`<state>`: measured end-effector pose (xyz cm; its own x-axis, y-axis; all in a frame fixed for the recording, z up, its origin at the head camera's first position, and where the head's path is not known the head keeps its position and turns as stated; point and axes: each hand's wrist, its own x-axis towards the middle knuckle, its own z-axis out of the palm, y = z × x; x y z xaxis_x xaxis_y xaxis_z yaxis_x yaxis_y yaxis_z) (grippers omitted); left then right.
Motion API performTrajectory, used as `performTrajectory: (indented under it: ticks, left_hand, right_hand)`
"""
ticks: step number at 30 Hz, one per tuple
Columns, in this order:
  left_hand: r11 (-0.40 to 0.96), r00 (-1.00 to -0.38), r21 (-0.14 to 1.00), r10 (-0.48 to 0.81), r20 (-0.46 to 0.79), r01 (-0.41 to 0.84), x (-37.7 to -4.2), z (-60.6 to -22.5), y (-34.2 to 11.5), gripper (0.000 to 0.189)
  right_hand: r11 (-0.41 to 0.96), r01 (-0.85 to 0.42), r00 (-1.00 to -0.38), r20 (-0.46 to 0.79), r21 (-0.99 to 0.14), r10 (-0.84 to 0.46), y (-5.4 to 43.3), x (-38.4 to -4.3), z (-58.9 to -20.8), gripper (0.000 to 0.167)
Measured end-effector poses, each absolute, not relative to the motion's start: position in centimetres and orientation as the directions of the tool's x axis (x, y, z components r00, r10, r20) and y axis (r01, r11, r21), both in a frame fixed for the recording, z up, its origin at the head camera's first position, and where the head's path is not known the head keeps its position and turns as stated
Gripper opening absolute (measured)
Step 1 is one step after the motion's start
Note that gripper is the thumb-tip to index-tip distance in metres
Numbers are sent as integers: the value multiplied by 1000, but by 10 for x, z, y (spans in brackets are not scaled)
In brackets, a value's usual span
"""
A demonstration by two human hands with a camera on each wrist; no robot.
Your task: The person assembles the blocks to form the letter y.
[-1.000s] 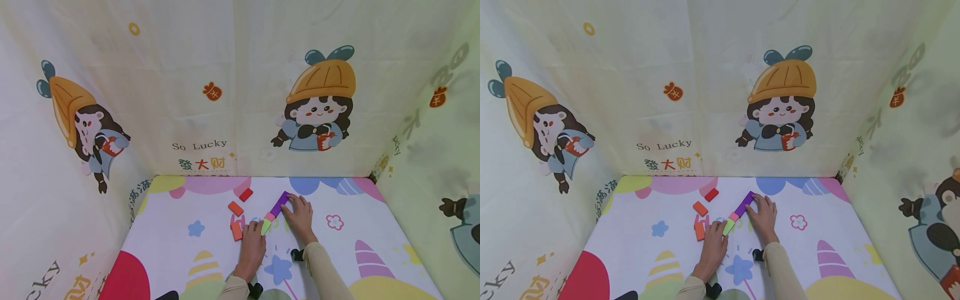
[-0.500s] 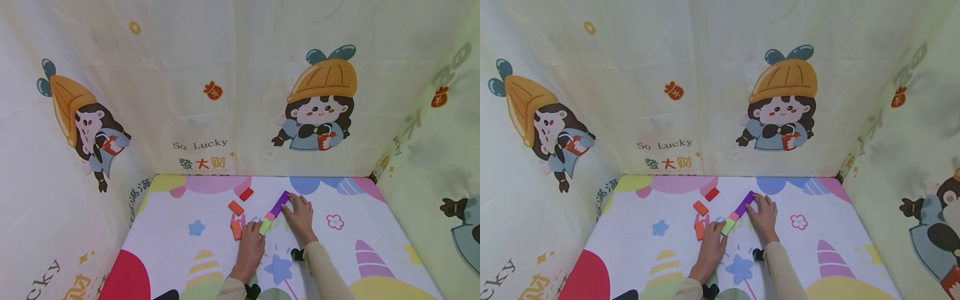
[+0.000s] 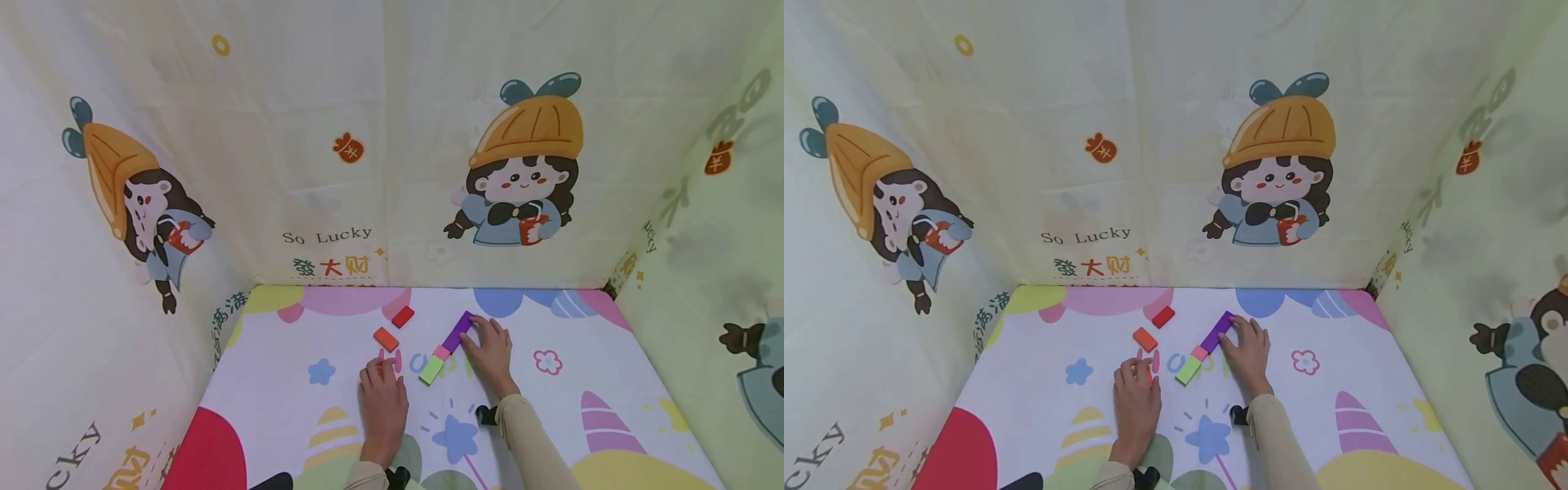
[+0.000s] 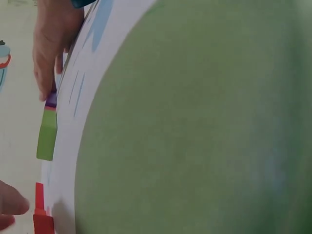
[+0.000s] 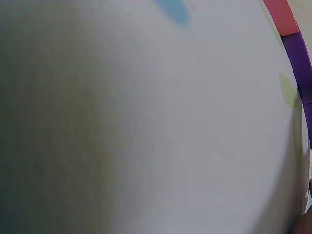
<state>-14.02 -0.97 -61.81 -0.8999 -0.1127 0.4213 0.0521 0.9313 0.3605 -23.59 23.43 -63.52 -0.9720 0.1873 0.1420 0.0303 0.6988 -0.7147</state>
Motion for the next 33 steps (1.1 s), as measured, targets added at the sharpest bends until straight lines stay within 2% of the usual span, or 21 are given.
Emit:
performTrajectory:
  ticks: [5,11,25,33]
  left_hand:
    - [925,-919,375,-195,343,-57,-140,-619,-11,61]
    - [913,-935,389,-241,260,-127,-140,-620,-12,66]
    - [900,-949,403,-257,183,-166,-142,-619,-13,65]
    - [898,-953,422,-228,198,-128,-139,-619,-16,62]
  right_hand:
    - [703,55,-977,106,-709,184,235,-235,-635,55]
    - [706,54,-978,106,-707,181,236,-235,-635,56]
    - [709,70,-981,81,-702,177,235,-235,-633,55]
    - [707,56,-978,104,-705,181,234,-235,-633,55]
